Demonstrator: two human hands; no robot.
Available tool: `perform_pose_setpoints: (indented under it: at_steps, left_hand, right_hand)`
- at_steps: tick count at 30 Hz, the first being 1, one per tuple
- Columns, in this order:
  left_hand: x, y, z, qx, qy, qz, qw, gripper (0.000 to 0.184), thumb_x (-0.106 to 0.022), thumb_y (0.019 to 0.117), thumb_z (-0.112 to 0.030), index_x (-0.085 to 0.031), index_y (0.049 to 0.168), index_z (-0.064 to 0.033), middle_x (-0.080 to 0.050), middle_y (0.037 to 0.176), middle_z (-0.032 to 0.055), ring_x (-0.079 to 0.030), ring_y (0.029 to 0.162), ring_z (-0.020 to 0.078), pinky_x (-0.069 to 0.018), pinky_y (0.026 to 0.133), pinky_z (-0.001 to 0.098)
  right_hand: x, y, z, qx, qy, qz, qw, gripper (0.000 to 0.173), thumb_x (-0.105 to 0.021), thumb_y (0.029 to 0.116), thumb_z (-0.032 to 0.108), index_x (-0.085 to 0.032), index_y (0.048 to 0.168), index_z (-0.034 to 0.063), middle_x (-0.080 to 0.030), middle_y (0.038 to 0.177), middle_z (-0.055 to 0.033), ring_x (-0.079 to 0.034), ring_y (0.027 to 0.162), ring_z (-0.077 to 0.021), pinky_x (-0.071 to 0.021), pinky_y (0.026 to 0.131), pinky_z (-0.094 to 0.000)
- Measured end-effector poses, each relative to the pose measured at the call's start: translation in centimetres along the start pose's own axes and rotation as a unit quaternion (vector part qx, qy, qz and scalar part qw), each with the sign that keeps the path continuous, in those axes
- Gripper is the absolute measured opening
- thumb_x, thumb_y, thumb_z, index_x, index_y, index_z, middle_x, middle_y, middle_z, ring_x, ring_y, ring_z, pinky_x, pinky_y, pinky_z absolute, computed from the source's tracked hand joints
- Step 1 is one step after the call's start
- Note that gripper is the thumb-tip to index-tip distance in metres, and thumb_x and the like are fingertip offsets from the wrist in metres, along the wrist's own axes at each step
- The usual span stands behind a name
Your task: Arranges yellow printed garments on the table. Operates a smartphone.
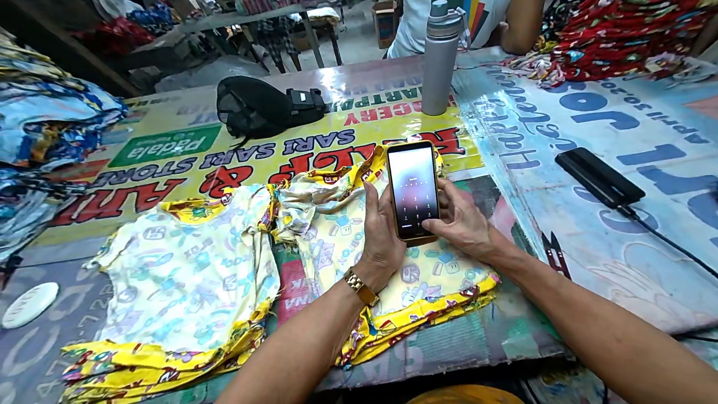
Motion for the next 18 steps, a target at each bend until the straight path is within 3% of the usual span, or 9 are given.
perform_pose_setpoints:
  at_steps: [12,18]
  left_hand:
    - [-0.14,0.0,0.01,0.003,0.001,-0.018,1.0,0.082,-0.013,0.0987,-0.076,-0.049,0.151,-0.0237,-0.062,0.14,0.0076,-0.061,0.127,0.0227,-0.0537,0.101,0.0472]
    - [0.04,0.05,0.2,0.0,0.001,0.006,1.0,0.085,-0.013,0.0979,-0.077,-0.048,0.152,-0.022,-0.061,0.141,0.0093,-0.06,0.128,0.0247,-0.0527,0.102,0.0492]
  right_hand:
    - [-0.4,0.21,-0.23,0.015,-0.012,-0.024,1.0,0.074,-0.074,0.0857,-0.005,-0.039,0.149,0.0102,-0.07,0.122,-0.0087,-0.073,0.103,-0.0159,-0.0613,0.089,-0.0317]
    - [-0.05,0.19,-0.18,0.035,-0.025,-0.037,0.998,0.043,-0.056,0.0999,0.005,-0.046,0.142,0.006,-0.07,0.116,-0.0079,-0.071,0.099,-0.0122,-0.0597,0.085,-0.0297]
Point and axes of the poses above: each hand's wrist, its own y-axis towards the middle knuckle, its own x-axis out of the back of the hand, z = x × y, the point moved 1 cm from there along y, towards the middle knuckle
